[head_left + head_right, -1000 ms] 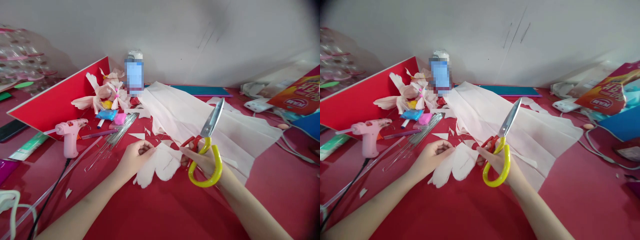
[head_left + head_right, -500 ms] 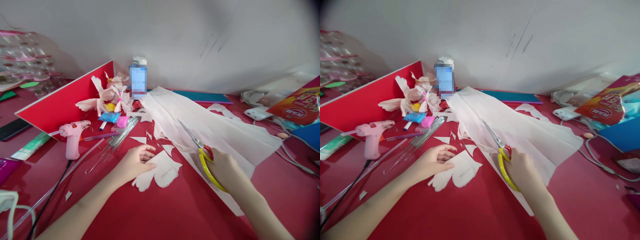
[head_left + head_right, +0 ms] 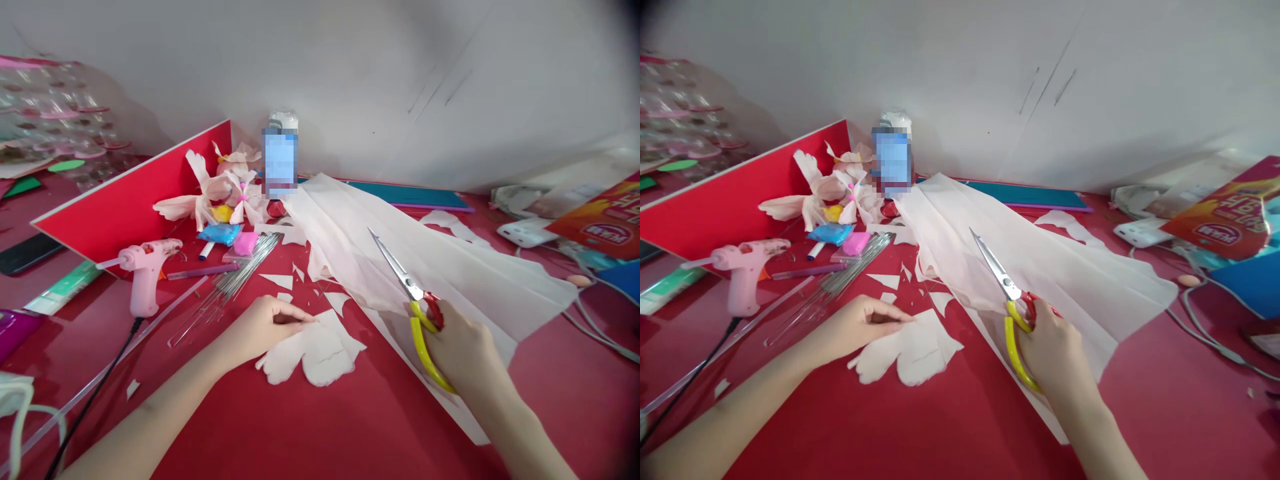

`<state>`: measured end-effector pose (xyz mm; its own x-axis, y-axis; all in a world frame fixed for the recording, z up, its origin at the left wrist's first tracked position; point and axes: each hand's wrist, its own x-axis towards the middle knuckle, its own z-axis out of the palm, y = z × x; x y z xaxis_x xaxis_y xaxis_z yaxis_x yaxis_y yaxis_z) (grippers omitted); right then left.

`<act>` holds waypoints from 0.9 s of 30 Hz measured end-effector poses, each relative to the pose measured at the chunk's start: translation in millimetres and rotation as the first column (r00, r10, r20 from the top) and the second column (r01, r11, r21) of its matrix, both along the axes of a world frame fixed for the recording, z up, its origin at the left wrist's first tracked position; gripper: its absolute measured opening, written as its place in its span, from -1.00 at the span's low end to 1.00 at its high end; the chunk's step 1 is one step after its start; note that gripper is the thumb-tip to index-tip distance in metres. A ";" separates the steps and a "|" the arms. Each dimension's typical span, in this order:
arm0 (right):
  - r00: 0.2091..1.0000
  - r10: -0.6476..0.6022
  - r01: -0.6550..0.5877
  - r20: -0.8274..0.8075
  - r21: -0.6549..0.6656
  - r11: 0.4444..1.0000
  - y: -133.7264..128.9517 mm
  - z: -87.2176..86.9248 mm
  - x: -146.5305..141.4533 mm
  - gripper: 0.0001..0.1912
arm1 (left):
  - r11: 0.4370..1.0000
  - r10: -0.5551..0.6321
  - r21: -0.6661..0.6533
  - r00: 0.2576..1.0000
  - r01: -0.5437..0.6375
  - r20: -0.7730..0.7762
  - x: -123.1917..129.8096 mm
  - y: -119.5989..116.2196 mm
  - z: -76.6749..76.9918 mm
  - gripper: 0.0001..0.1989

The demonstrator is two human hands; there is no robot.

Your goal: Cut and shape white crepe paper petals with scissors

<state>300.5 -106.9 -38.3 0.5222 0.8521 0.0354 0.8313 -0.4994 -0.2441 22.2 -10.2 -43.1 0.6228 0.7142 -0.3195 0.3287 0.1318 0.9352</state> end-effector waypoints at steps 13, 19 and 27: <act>0.999 0.038 -0.038 -0.015 -0.018 0.999 -1.0 -0.3 -3.4 -0.75 | 0.690 -0.093 0.677 0.960 0.255 -0.265 3.6 -17.7 -2.0 -0.70; 0.998 0.061 -0.061 0.000 0.007 0.998 -2.0 -4.4 0.0 -0.79 | 0.346 -0.350 0.779 0.843 0.522 -0.409 -2.1 -24.1 -9.2 -0.39; 0.999 0.030 -0.031 -0.035 -0.019 0.999 -3.6 -6.2 -3.2 -0.82 | 0.318 -0.499 0.697 0.738 0.643 -0.454 -17.2 -19.9 -9.7 -0.35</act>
<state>297.4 -110.4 -44.4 0.4969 0.8678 0.0011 0.8372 -0.4790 -0.2640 5.0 -30.1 -52.8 0.9840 0.1744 0.0371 0.1378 -0.8760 0.4621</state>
